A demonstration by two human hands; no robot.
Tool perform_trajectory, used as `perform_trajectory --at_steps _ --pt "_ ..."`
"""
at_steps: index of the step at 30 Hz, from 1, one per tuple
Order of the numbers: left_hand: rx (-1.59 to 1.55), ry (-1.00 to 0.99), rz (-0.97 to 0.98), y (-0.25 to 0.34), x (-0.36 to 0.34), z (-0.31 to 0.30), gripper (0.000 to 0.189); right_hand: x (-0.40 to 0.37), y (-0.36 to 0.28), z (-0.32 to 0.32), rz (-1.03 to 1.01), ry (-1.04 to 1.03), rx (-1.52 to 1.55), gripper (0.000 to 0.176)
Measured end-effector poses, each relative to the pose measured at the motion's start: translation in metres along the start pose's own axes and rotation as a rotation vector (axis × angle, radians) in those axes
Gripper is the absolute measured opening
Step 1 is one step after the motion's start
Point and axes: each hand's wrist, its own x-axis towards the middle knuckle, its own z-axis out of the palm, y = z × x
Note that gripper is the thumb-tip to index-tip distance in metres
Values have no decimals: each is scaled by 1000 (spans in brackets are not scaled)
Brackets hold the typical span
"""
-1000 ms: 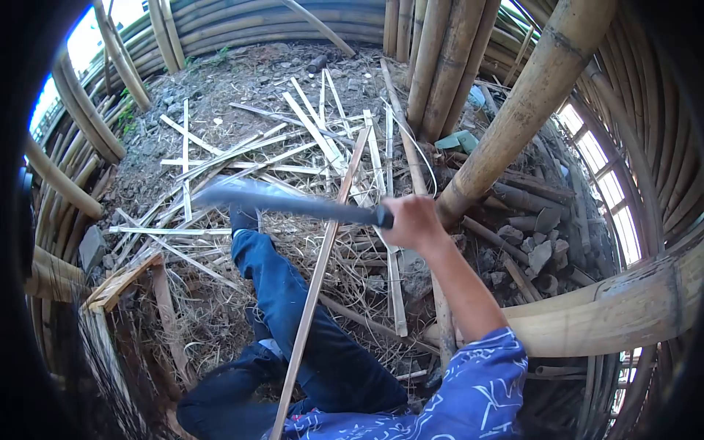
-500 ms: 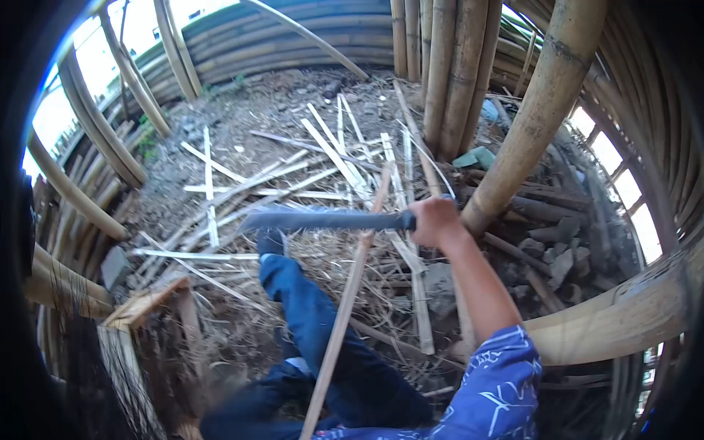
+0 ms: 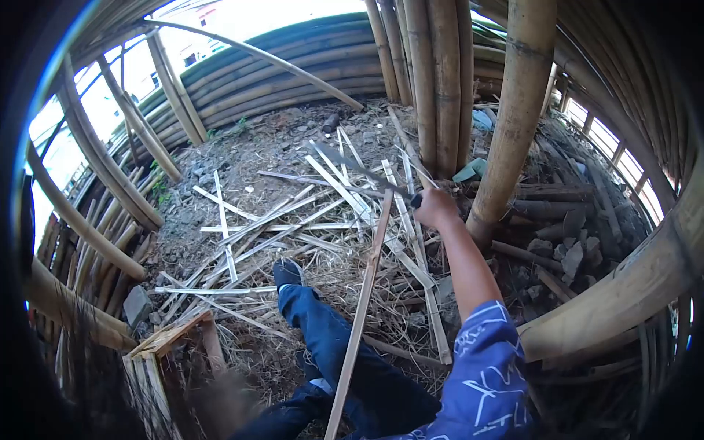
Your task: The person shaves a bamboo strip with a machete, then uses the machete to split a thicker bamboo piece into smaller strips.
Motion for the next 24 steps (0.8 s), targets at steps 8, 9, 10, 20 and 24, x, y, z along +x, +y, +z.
perform_trajectory --at_steps 8,9,10,20,24 --pt "-10 15 -35 -17 -28 -2 28 -53 8 27 105 15 -88 25" --pt "-11 16 -51 -21 -38 -1 28 -67 4 38 84 2 -38 24" --pt "-10 14 -59 -24 -47 1 28 -82 2 47 67 -11 14 23" --pt "90 -42 -51 -49 -104 13 28 -195 -40 28 -242 34 473 12" --pt "128 -71 -37 -50 -106 13 28 -230 -63 0 -425 -114 464 13"
